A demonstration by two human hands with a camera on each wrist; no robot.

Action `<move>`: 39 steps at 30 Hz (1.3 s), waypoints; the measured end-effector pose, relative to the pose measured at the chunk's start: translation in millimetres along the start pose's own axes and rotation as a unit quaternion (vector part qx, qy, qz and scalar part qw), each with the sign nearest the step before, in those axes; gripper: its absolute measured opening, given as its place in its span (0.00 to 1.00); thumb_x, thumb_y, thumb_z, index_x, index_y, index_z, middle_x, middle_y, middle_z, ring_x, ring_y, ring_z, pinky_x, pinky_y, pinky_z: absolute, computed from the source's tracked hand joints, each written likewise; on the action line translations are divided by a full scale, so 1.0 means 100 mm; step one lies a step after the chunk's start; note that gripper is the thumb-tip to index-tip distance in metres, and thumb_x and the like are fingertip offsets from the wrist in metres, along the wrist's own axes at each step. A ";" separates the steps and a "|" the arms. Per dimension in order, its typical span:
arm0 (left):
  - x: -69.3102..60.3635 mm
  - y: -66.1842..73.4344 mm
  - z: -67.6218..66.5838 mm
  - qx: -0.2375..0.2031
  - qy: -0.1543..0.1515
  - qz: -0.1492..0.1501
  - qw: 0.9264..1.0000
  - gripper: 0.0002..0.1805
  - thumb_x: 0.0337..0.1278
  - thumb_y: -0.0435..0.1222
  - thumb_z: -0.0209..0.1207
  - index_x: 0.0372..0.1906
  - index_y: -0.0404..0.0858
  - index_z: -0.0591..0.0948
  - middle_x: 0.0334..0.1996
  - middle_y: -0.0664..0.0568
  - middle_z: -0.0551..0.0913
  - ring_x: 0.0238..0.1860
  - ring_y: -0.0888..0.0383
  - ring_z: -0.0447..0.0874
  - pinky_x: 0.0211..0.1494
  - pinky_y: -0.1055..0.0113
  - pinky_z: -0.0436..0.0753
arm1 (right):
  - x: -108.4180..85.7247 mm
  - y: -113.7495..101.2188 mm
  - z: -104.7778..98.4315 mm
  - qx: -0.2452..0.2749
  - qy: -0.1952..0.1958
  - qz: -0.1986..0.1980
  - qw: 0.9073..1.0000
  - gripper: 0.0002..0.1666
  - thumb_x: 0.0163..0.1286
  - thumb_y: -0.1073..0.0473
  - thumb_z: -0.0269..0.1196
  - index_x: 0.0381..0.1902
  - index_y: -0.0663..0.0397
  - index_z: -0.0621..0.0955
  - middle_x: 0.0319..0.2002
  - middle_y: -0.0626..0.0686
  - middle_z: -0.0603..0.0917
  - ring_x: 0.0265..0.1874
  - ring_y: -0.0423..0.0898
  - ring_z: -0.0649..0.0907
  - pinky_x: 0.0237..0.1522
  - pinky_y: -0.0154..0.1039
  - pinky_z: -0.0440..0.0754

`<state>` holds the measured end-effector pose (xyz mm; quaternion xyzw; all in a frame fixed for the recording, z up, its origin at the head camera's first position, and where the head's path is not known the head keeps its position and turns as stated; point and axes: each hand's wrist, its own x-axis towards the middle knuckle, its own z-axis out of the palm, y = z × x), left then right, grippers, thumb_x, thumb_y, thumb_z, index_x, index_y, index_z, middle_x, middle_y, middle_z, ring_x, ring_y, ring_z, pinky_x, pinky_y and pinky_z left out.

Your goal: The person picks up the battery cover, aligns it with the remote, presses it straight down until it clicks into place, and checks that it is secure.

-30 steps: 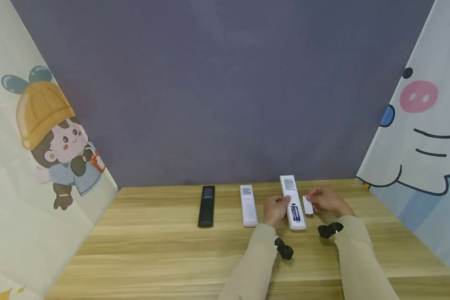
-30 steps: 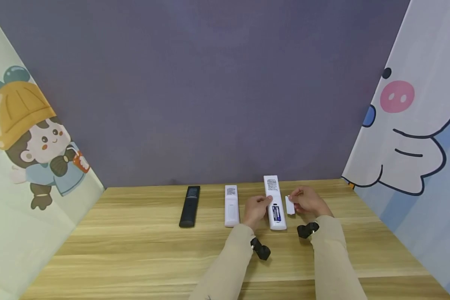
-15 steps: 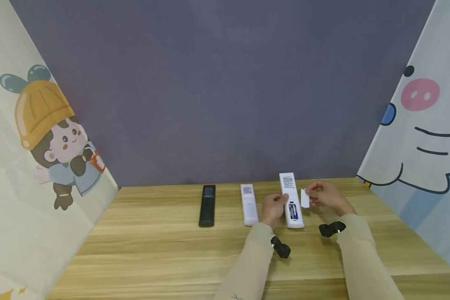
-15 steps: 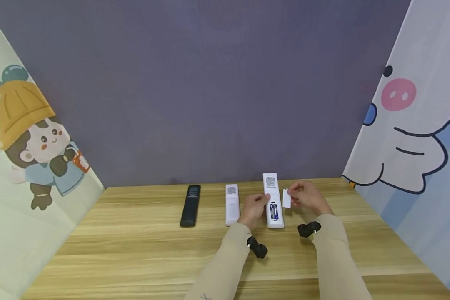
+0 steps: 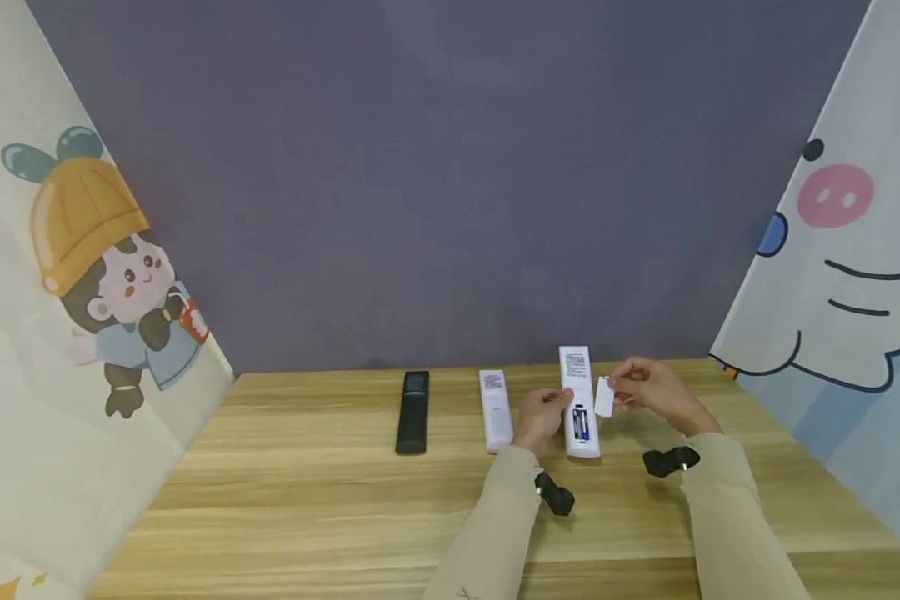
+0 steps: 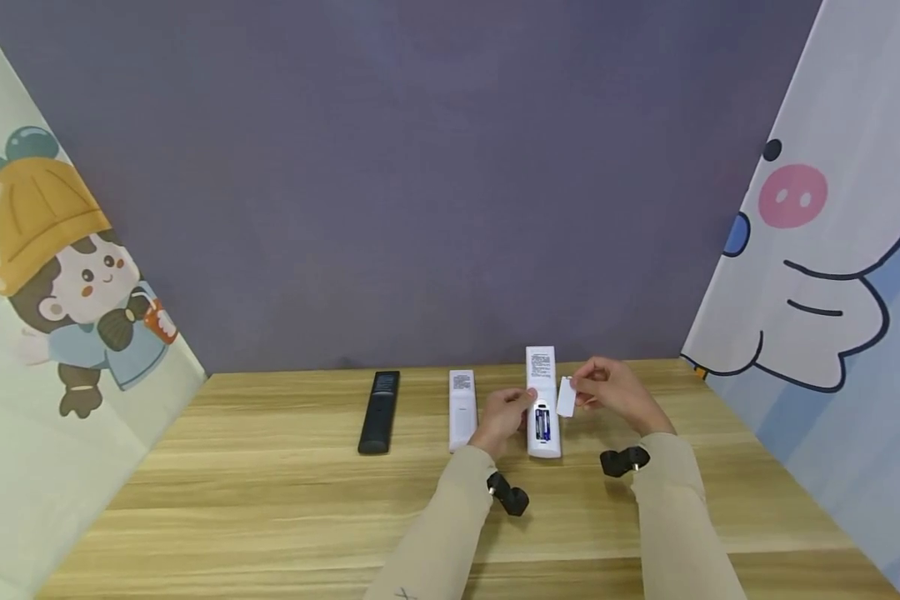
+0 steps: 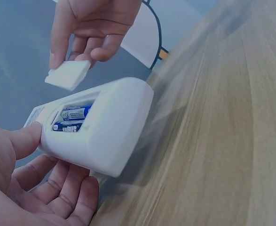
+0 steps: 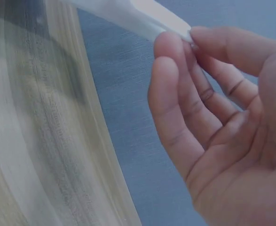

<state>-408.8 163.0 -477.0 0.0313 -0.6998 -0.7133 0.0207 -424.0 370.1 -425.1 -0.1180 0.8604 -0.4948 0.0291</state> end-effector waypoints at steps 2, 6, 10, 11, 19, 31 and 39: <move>0.00 0.00 0.00 -0.006 -0.002 -0.004 1.000 0.13 0.67 0.41 0.65 0.43 0.34 0.89 0.34 0.51 0.86 0.35 0.60 0.79 0.38 0.71 0.76 | -0.01 -0.01 0.00 0.000 -0.003 0.000 1.000 0.18 0.74 0.54 0.65 0.49 0.65 0.78 0.40 0.55 0.86 0.36 0.47 0.86 0.45 0.52 0.88; 0.00 0.01 0.00 -0.011 -0.005 -0.004 1.000 0.12 0.67 0.41 0.65 0.43 0.35 0.89 0.35 0.52 0.86 0.38 0.56 0.81 0.37 0.71 0.75 | -0.02 -0.03 -0.01 0.003 -0.008 -0.005 1.000 0.19 0.74 0.53 0.65 0.49 0.65 0.78 0.40 0.54 0.87 0.37 0.49 0.88 0.45 0.52 0.88; 0.00 0.00 0.00 -0.012 -0.005 0.002 1.000 0.13 0.66 0.41 0.66 0.42 0.35 0.89 0.34 0.51 0.86 0.38 0.54 0.82 0.36 0.71 0.74 | -0.02 -0.05 -0.01 0.011 -0.016 -0.010 1.000 0.19 0.74 0.55 0.65 0.49 0.67 0.79 0.39 0.55 0.88 0.38 0.52 0.88 0.44 0.52 0.88; 0.00 0.00 0.00 -0.012 -0.004 0.002 1.000 0.13 0.66 0.41 0.66 0.42 0.35 0.89 0.34 0.51 0.86 0.38 0.55 0.81 0.36 0.71 0.74 | -0.02 -0.06 -0.01 0.012 -0.019 -0.011 1.000 0.18 0.74 0.55 0.65 0.49 0.67 0.79 0.39 0.55 0.88 0.38 0.52 0.89 0.44 0.52 0.88; 0.00 -0.02 0.01 -0.017 -0.007 -0.012 1.000 0.12 0.65 0.44 0.67 0.42 0.39 0.90 0.37 0.53 0.87 0.39 0.58 0.80 0.40 0.68 0.76 | -0.03 -0.11 0.01 0.004 -0.027 -0.009 1.000 0.17 0.73 0.56 0.65 0.48 0.67 0.80 0.36 0.54 0.89 0.35 0.50 0.88 0.41 0.48 0.88; -0.03 0.01 0.01 -0.020 -0.013 -0.025 0.999 0.12 0.64 0.46 0.68 0.42 0.42 0.90 0.35 0.57 0.85 0.37 0.58 0.78 0.39 0.67 0.75 | -0.05 -0.24 0.03 0.005 -0.050 -0.010 0.999 0.18 0.71 0.57 0.68 0.45 0.69 0.82 0.32 0.53 0.90 0.30 0.48 0.88 0.38 0.45 0.88; -0.04 0.01 0.01 -0.018 -0.009 -0.023 1.000 0.12 0.64 0.46 0.67 0.40 0.41 0.90 0.36 0.57 0.85 0.40 0.58 0.77 0.40 0.68 0.73 | -0.05 -0.22 0.04 0.006 -0.065 -0.010 0.998 0.19 0.69 0.56 0.70 0.46 0.69 0.82 0.31 0.56 0.89 0.29 0.48 0.88 0.38 0.46 0.88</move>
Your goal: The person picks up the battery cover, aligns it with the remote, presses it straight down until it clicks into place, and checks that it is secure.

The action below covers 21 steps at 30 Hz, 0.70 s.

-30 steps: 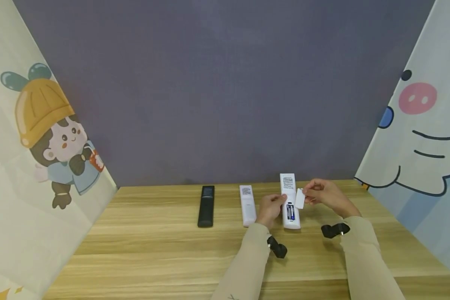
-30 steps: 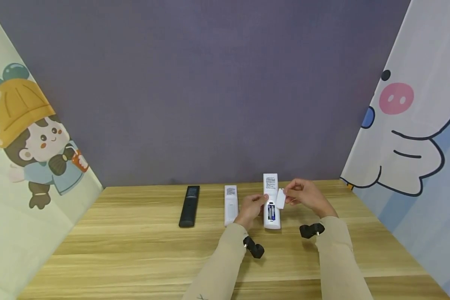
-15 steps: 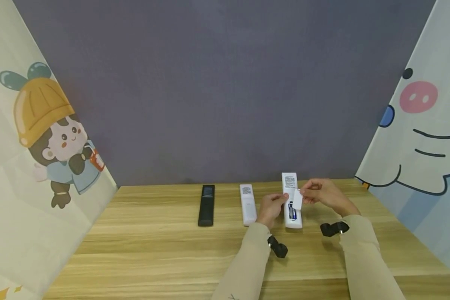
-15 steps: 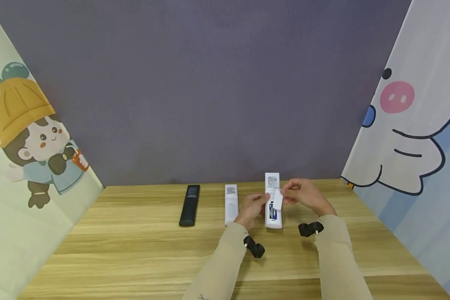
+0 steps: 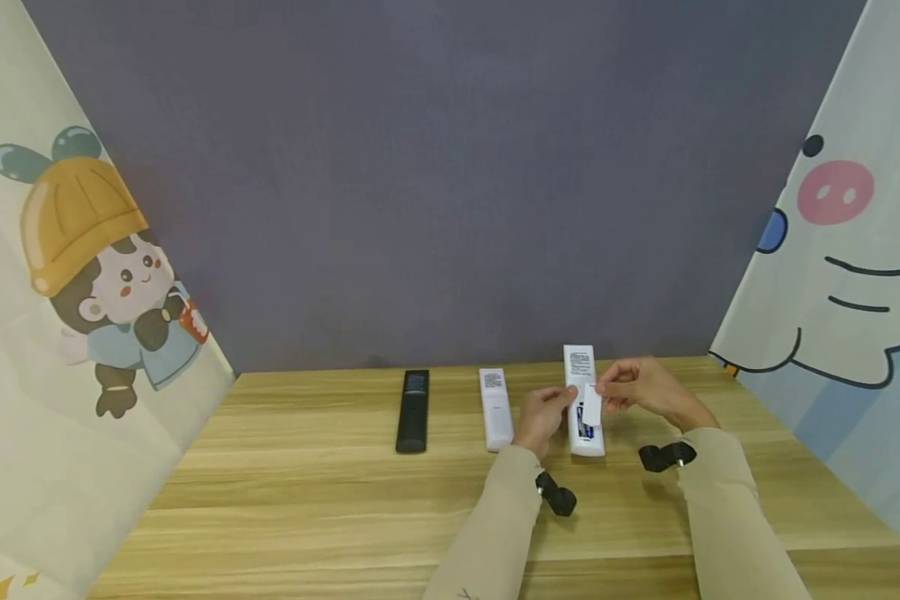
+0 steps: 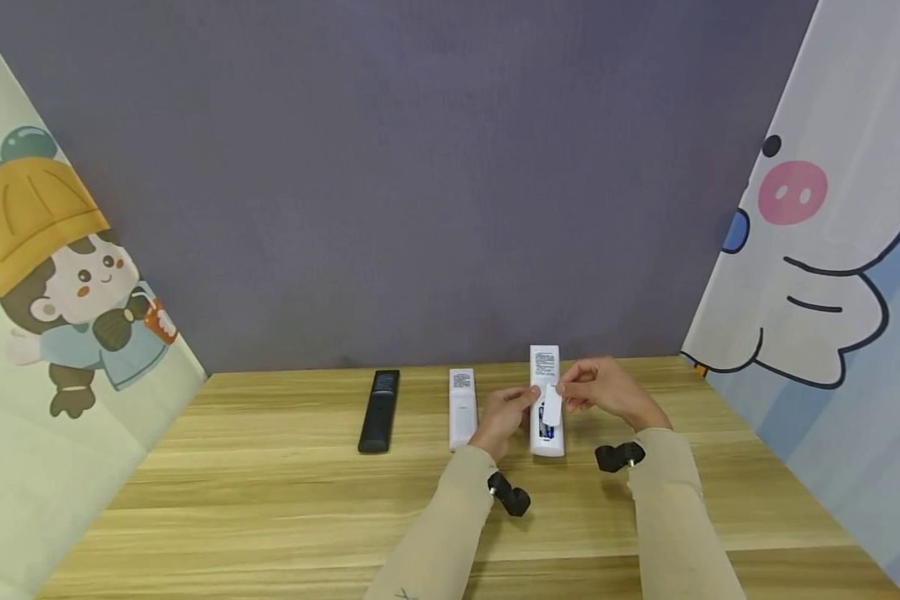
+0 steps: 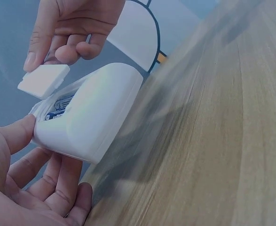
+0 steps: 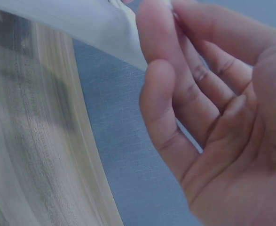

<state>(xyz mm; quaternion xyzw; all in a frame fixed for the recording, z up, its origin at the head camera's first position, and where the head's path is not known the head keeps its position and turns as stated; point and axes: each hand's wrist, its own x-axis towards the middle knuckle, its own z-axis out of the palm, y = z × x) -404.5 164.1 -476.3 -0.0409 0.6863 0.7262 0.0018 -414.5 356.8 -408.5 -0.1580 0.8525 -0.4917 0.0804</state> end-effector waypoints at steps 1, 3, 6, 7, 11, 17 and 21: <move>0.00 0.00 0.00 0.000 0.001 -0.001 1.000 0.12 0.64 0.46 0.67 0.39 0.42 0.90 0.37 0.57 0.85 0.39 0.59 0.77 0.41 0.68 0.73 | 0.00 0.00 0.00 0.000 -0.003 -0.001 1.000 0.19 0.69 0.56 0.70 0.46 0.69 0.82 0.31 0.56 0.89 0.29 0.48 0.88 0.38 0.46 0.87; -0.01 0.00 0.01 0.000 0.004 -0.003 1.000 0.12 0.64 0.46 0.68 0.39 0.42 0.90 0.37 0.57 0.85 0.39 0.60 0.76 0.41 0.68 0.73 | 0.00 0.01 0.00 -0.002 -0.008 -0.003 1.000 0.19 0.69 0.57 0.70 0.46 0.70 0.82 0.31 0.58 0.89 0.30 0.49 0.88 0.37 0.45 0.87; -0.01 0.01 0.01 -0.001 0.006 -0.004 1.000 0.12 0.63 0.46 0.68 0.39 0.42 0.90 0.38 0.57 0.85 0.39 0.60 0.76 0.42 0.67 0.74 | 0.00 0.01 0.00 -0.004 -0.015 -0.005 1.000 0.19 0.69 0.57 0.70 0.46 0.70 0.82 0.32 0.60 0.89 0.30 0.51 0.89 0.36 0.44 0.87; -0.01 0.01 0.01 -0.004 0.006 -0.003 1.000 0.12 0.63 0.46 0.68 0.39 0.41 0.90 0.38 0.57 0.86 0.39 0.60 0.77 0.42 0.67 0.74 | 0.00 0.01 0.00 -0.004 -0.019 -0.005 1.000 0.19 0.69 0.57 0.70 0.46 0.70 0.82 0.32 0.60 0.89 0.30 0.51 0.89 0.36 0.44 0.87; -0.01 0.01 0.01 -0.006 0.004 -0.001 1.000 0.12 0.64 0.46 0.68 0.41 0.41 0.90 0.40 0.56 0.87 0.41 0.59 0.79 0.44 0.67 0.75 | 0.00 0.01 0.01 -0.001 -0.031 -0.004 1.000 0.19 0.69 0.57 0.70 0.45 0.71 0.82 0.33 0.60 0.89 0.30 0.51 0.89 0.36 0.45 0.87; -0.02 0.01 0.01 -0.007 0.004 -0.002 1.000 0.12 0.64 0.46 0.67 0.40 0.42 0.90 0.38 0.57 0.86 0.39 0.60 0.77 0.42 0.68 0.74 | 0.02 0.01 0.02 -0.005 -0.050 -0.003 0.999 0.18 0.69 0.58 0.69 0.45 0.70 0.82 0.31 0.57 0.89 0.31 0.51 0.89 0.37 0.46 0.88; -0.02 0.01 0.00 -0.008 0.006 -0.002 1.000 0.12 0.65 0.45 0.67 0.40 0.41 0.90 0.37 0.58 0.86 0.37 0.62 0.76 0.41 0.69 0.74 | 0.03 -0.01 0.04 -0.006 -0.062 -0.008 0.998 0.17 0.69 0.58 0.69 0.44 0.70 0.82 0.31 0.55 0.88 0.30 0.50 0.89 0.37 0.45 0.87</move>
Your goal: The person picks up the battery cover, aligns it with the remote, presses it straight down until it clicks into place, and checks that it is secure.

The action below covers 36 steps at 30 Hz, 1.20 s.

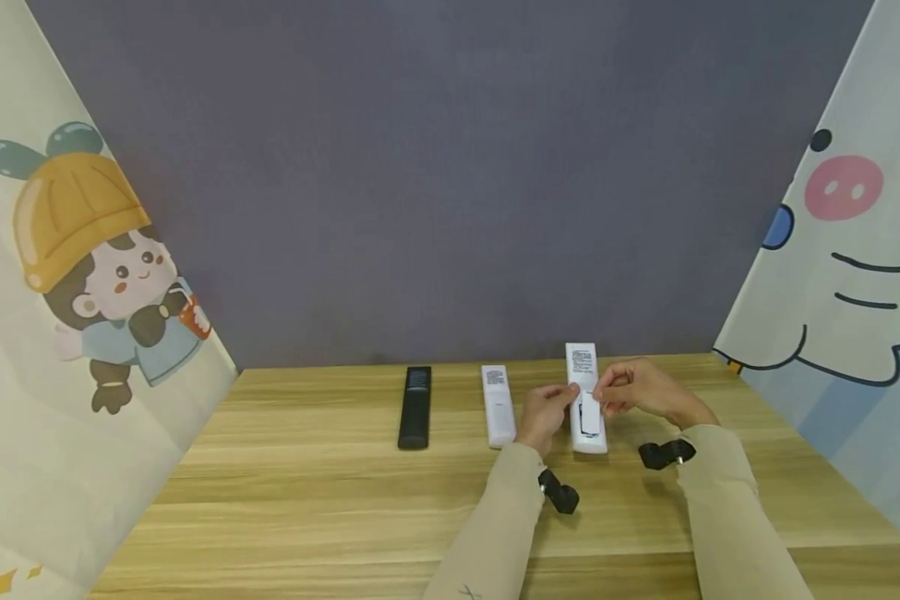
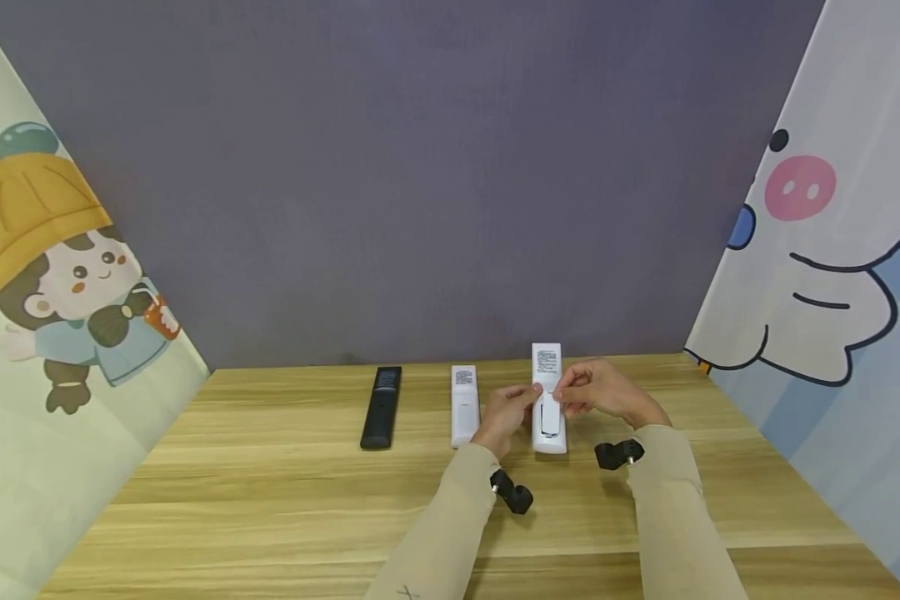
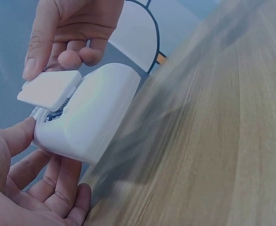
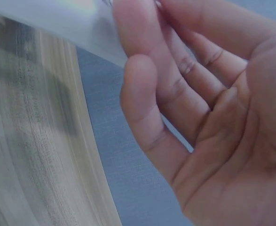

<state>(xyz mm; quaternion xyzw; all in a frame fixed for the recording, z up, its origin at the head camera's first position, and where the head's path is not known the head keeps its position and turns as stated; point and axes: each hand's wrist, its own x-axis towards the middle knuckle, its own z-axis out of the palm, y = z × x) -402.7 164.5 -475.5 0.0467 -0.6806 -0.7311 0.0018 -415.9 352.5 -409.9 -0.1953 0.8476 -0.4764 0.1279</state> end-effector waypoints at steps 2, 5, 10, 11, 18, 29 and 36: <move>0.00 0.00 0.00 -0.002 0.001 0.000 1.000 0.12 0.65 0.45 0.67 0.39 0.41 0.90 0.36 0.58 0.85 0.37 0.62 0.76 0.40 0.69 0.74 | 0.00 0.00 0.00 -0.005 -0.002 -0.001 1.000 0.17 0.69 0.58 0.69 0.44 0.69 0.82 0.31 0.55 0.88 0.30 0.50 0.89 0.37 0.45 0.87; 0.01 0.00 0.01 -0.006 0.002 -0.001 1.000 0.12 0.64 0.45 0.67 0.39 0.40 0.90 0.35 0.58 0.85 0.37 0.63 0.76 0.40 0.70 0.74 | 0.01 0.00 0.00 -0.010 -0.005 0.000 1.000 0.17 0.69 0.57 0.69 0.43 0.68 0.82 0.32 0.56 0.88 0.31 0.52 0.89 0.37 0.45 0.86; 0.01 0.00 0.01 -0.007 0.002 0.001 1.000 0.12 0.64 0.45 0.67 0.39 0.40 0.90 0.35 0.58 0.85 0.38 0.61 0.77 0.40 0.70 0.74 | 0.02 0.01 0.01 -0.007 -0.011 0.000 1.000 0.16 0.69 0.58 0.69 0.43 0.70 0.82 0.32 0.55 0.88 0.31 0.52 0.89 0.35 0.44 0.87; 0.01 -0.01 0.01 -0.008 0.002 0.001 1.000 0.12 0.64 0.45 0.67 0.39 0.39 0.90 0.35 0.58 0.85 0.39 0.61 0.78 0.40 0.70 0.73 | 0.03 0.01 0.02 -0.005 -0.013 -0.001 1.000 0.16 0.69 0.59 0.69 0.43 0.70 0.82 0.32 0.54 0.88 0.30 0.51 0.89 0.35 0.44 0.87; 0.02 -0.01 0.01 -0.010 0.006 0.005 1.000 0.12 0.63 0.44 0.68 0.39 0.39 0.90 0.37 0.56 0.86 0.42 0.57 0.80 0.41 0.69 0.74 | 0.04 0.00 0.04 0.000 -0.021 -0.002 1.000 0.16 0.68 0.60 0.69 0.41 0.71 0.81 0.30 0.51 0.87 0.28 0.46 0.88 0.35 0.44 0.87; 0.04 -0.01 0.05 -0.007 0.010 0.007 1.000 0.12 0.63 0.43 0.68 0.39 0.38 0.90 0.35 0.57 0.84 0.38 0.59 0.77 0.39 0.70 0.72 | 0.05 0.04 0.02 -0.004 -0.017 -0.005 1.000 0.18 0.68 0.60 0.69 0.42 0.73 0.80 0.30 0.53 0.86 0.27 0.44 0.86 0.34 0.44 0.87; 0.07 -0.03 0.09 -0.005 0.008 0.010 1.000 0.12 0.64 0.44 0.67 0.39 0.39 0.90 0.35 0.57 0.84 0.39 0.59 0.78 0.39 0.70 0.73 | 0.07 0.09 -0.01 -0.015 -0.012 -0.007 1.000 0.15 0.68 0.60 0.69 0.40 0.70 0.81 0.27 0.51 0.83 0.26 0.42 0.83 0.33 0.42 0.85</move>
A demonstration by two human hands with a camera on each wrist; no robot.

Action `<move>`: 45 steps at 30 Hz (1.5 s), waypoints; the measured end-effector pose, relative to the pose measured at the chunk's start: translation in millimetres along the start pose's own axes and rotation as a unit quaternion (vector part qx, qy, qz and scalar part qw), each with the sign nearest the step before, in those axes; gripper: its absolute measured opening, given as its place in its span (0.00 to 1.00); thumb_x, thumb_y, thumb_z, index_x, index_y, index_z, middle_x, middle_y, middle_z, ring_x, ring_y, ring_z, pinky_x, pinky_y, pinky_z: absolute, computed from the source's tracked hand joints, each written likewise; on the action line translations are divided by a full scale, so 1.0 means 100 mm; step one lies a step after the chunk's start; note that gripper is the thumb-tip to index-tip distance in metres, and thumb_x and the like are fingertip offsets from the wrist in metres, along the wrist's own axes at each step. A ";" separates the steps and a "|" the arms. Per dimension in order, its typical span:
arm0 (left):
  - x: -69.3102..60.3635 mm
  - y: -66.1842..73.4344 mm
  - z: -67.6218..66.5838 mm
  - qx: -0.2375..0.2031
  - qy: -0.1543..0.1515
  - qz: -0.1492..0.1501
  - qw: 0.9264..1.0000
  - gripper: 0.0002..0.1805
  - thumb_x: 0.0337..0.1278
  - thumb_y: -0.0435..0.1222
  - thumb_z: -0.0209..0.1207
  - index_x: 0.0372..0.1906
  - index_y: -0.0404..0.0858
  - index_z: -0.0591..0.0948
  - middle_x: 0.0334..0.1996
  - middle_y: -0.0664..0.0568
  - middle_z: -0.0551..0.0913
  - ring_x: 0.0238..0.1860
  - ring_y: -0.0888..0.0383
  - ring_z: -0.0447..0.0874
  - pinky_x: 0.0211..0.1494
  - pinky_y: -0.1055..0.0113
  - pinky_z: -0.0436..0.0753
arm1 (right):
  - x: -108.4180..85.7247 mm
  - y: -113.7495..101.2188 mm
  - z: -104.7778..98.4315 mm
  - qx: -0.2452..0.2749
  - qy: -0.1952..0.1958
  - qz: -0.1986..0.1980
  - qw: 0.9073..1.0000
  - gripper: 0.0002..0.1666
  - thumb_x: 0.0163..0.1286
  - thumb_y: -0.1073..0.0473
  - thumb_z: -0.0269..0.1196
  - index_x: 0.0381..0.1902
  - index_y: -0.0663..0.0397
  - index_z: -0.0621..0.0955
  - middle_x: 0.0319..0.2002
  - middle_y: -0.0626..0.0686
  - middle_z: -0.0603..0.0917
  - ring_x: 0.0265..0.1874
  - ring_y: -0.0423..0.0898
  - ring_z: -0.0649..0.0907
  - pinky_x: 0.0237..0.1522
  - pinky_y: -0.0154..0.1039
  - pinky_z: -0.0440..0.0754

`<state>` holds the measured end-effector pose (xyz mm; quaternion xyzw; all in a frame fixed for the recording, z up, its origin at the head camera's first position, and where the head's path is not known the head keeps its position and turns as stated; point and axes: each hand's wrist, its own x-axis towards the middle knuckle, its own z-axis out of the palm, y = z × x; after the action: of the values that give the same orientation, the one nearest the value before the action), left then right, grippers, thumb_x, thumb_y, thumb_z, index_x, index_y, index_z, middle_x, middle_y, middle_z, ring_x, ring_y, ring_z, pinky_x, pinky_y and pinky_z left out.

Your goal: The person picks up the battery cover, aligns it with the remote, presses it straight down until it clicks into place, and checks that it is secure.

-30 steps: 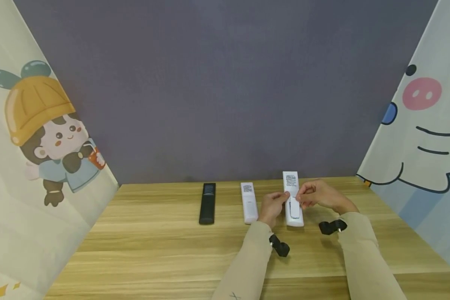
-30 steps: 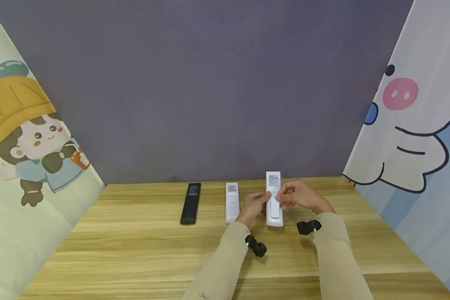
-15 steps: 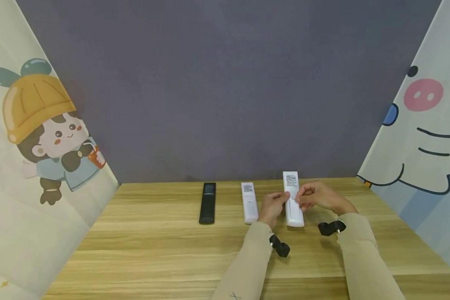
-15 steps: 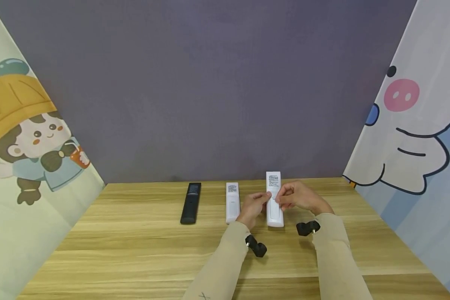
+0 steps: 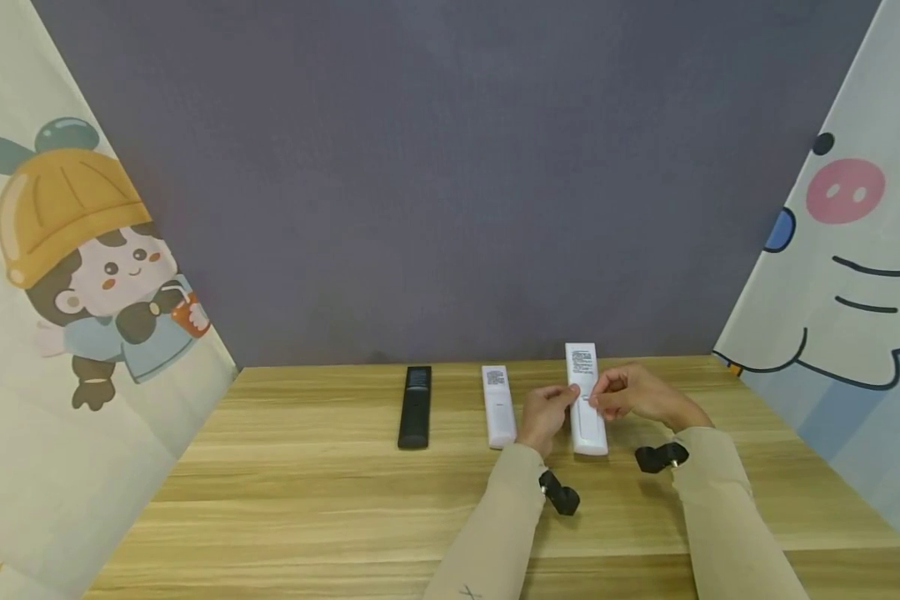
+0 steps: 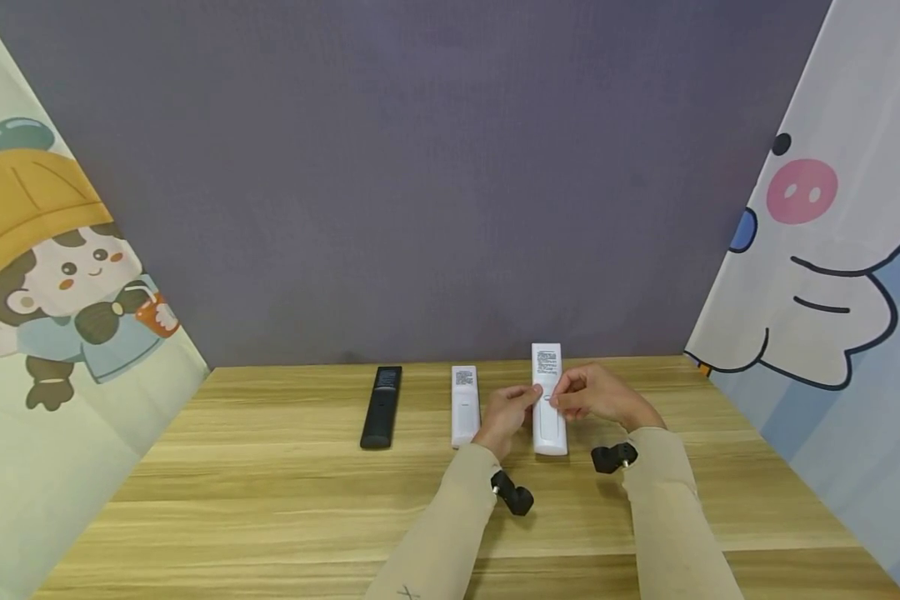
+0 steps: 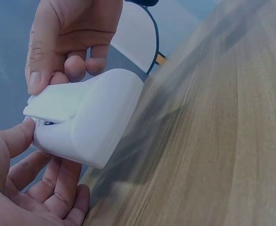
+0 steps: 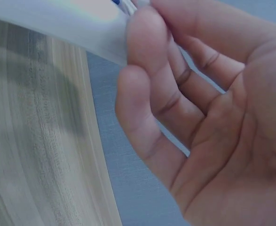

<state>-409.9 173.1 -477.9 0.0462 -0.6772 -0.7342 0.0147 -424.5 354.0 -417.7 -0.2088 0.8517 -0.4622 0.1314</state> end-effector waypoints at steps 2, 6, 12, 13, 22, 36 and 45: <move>-0.01 0.00 0.00 -0.002 -0.001 0.000 1.000 0.12 0.64 0.44 0.67 0.39 0.39 0.90 0.35 0.56 0.85 0.39 0.59 0.78 0.39 0.70 0.73 | 0.00 0.01 0.00 -0.003 -0.001 0.000 1.000 0.15 0.68 0.60 0.69 0.40 0.70 0.81 0.27 0.50 0.82 0.26 0.42 0.82 0.33 0.41 0.84; -0.01 0.00 0.00 -0.008 -0.002 -0.001 1.000 0.11 0.64 0.43 0.68 0.39 0.38 0.90 0.35 0.56 0.85 0.38 0.59 0.78 0.39 0.70 0.73 | 0.02 0.03 0.01 -0.008 0.000 0.001 1.000 0.14 0.67 0.61 0.69 0.39 0.70 0.81 0.28 0.49 0.81 0.25 0.41 0.80 0.32 0.40 0.83; -0.01 -0.01 0.00 -0.015 -0.004 0.001 1.000 0.12 0.64 0.43 0.67 0.39 0.37 0.90 0.33 0.56 0.83 0.37 0.60 0.77 0.38 0.70 0.73 | 0.04 0.05 0.01 -0.022 0.005 -0.005 1.000 0.15 0.67 0.61 0.69 0.39 0.70 0.81 0.27 0.48 0.80 0.25 0.40 0.79 0.30 0.38 0.81; -0.01 -0.01 0.00 -0.014 -0.004 0.002 1.000 0.12 0.65 0.43 0.67 0.39 0.37 0.90 0.32 0.56 0.83 0.36 0.60 0.77 0.37 0.70 0.73 | 0.04 0.05 0.01 -0.023 0.005 -0.005 1.000 0.14 0.67 0.61 0.69 0.38 0.70 0.81 0.27 0.48 0.80 0.25 0.40 0.78 0.30 0.38 0.81; -0.01 -0.01 0.00 -0.007 -0.003 -0.004 1.000 0.12 0.65 0.43 0.67 0.39 0.38 0.90 0.31 0.58 0.81 0.38 0.58 0.77 0.38 0.70 0.73 | 0.05 0.06 0.02 -0.029 0.012 0.001 1.000 0.13 0.66 0.62 0.70 0.37 0.69 0.80 0.26 0.47 0.79 0.24 0.40 0.77 0.29 0.38 0.79; 0.00 -0.02 0.01 -0.023 0.006 -0.005 1.000 0.12 0.65 0.42 0.67 0.42 0.38 0.90 0.35 0.54 0.86 0.40 0.58 0.81 0.42 0.68 0.76 | 0.04 0.04 0.04 -0.037 0.033 0.015 0.999 0.15 0.68 0.57 0.70 0.41 0.65 0.81 0.37 0.55 0.83 0.35 0.46 0.80 0.35 0.48 0.84; 0.00 0.01 0.02 -0.037 0.003 -0.011 0.999 0.11 0.66 0.41 0.66 0.44 0.36 0.89 0.33 0.53 0.86 0.34 0.60 0.79 0.41 0.68 0.79 | 0.02 0.05 0.04 0.001 0.027 0.029 0.999 0.14 0.70 0.59 0.67 0.45 0.65 0.79 0.49 0.61 0.84 0.39 0.50 0.83 0.38 0.53 0.87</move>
<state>-410.1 175.1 -477.2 0.0552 -0.6493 -0.7585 0.0108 -426.1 352.6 -424.5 -0.1715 0.8603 -0.4645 0.1214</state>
